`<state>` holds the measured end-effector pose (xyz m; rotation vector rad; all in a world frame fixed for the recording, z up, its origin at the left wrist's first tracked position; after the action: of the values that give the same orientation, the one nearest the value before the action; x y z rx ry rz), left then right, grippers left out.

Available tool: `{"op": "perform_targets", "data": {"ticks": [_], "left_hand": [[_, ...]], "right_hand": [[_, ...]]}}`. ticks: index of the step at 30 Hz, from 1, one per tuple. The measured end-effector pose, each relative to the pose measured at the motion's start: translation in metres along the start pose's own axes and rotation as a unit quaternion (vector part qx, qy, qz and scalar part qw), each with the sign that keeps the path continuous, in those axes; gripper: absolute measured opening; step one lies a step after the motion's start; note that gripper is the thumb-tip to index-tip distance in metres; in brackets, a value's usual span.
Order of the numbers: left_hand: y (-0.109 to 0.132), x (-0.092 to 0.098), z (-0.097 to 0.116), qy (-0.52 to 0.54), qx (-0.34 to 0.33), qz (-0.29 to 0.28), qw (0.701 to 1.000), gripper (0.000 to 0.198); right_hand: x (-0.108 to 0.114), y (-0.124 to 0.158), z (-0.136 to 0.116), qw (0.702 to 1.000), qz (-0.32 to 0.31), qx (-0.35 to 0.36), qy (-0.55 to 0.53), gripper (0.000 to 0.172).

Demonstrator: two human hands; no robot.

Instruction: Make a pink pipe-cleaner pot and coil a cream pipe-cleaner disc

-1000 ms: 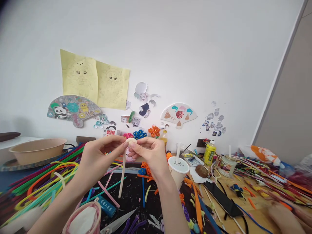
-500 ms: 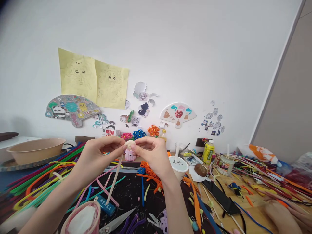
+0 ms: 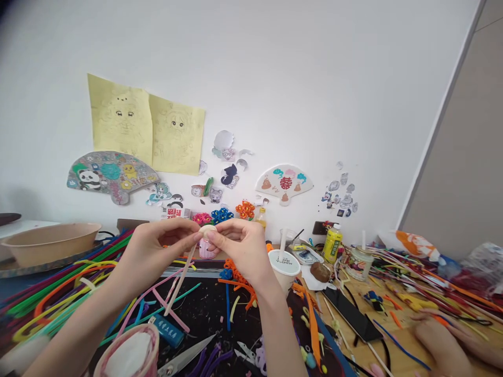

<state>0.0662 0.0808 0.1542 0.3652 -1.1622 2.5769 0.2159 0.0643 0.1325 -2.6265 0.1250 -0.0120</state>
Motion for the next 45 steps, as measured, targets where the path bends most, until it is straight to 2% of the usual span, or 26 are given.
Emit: {"op": "perform_targets", "data": {"ticks": [13,18,22,25,29,33,38,45], "left_hand": [[0.0,0.002,-0.007,0.14,0.024,0.031,0.989,0.013],[0.0,-0.002,-0.014,0.171,0.06,0.036,0.983,0.015],[0.0,-0.003,-0.014,0.181,0.056,0.042,0.981,0.016],[0.0,0.002,-0.012,0.153,0.04,0.049,0.986,0.016],[0.0,0.01,-0.008,0.05,-0.004,0.063,0.997,0.012],[0.0,0.011,-0.003,-0.023,-0.035,0.049,0.998,0.014],[0.0,0.006,-0.003,-0.034,-0.029,0.016,0.999,0.019],[-0.001,0.006,-0.004,-0.047,-0.028,0.018,0.998,0.02]], "right_hand": [[-0.009,-0.002,0.0,0.996,0.021,0.016,-0.086,0.027],[-0.011,-0.003,0.003,0.994,0.03,0.011,-0.1,0.027],[-0.014,-0.004,0.005,0.992,0.026,0.008,-0.124,0.026],[-0.016,-0.003,0.007,0.992,0.012,0.002,-0.127,0.028],[-0.017,-0.004,0.007,0.997,-0.017,0.011,-0.08,0.028],[-0.012,-0.006,0.006,0.999,-0.02,0.025,-0.031,0.029],[-0.007,-0.006,0.003,0.998,-0.012,0.053,0.011,0.027],[-0.01,-0.007,0.01,0.999,-0.027,0.02,-0.023,0.027]]}}
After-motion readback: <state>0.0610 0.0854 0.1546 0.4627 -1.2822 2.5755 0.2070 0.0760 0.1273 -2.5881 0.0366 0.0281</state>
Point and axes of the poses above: each hand's wrist, its own y-axis away from the middle knuckle, its own x-axis out of the back of the hand, z = x × y, the point moved 8 cm from there along -y, towards the middle knuckle
